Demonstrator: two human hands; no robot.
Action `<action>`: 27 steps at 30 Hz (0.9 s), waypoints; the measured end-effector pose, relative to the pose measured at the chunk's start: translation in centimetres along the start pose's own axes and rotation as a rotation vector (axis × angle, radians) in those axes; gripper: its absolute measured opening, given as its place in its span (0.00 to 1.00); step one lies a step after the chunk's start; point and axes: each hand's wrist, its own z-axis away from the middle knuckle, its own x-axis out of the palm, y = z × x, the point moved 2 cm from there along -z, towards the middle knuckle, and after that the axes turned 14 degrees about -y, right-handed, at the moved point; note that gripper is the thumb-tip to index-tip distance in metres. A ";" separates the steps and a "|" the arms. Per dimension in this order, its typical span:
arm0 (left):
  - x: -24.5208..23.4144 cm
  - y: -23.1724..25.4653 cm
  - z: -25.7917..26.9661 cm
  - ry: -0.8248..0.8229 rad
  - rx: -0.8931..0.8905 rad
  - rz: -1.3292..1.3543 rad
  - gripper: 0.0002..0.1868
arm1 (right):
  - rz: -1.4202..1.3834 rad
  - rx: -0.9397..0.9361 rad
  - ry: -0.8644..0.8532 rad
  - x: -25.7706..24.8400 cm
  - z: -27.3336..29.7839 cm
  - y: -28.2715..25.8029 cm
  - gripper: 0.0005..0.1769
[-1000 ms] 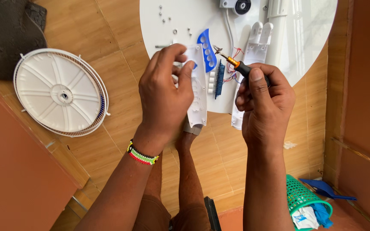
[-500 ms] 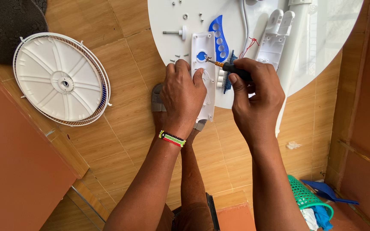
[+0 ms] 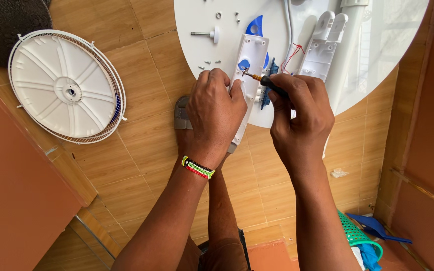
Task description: The person assembles an electric fan by inserting a metal rod into a plastic tube, attaching a rubber gasket to the motor housing, and using a screwdriver to fasten screws into a plastic control panel. The person handles multiple small parts including screws, washers, and plastic components on a white table.
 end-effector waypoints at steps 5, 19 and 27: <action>-0.8 1.0 0.0 -0.081 0.013 0.159 0.11 | 0.018 -0.021 0.022 -0.5 0.3 -0.3 0.15; -2.3 1.8 -0.2 -0.066 0.133 0.260 0.13 | -0.092 -0.014 0.055 -1.9 1.1 -0.9 0.11; -2.5 1.8 -0.4 -0.082 0.128 0.264 0.13 | -0.144 0.012 0.050 -1.7 0.9 -1.2 0.11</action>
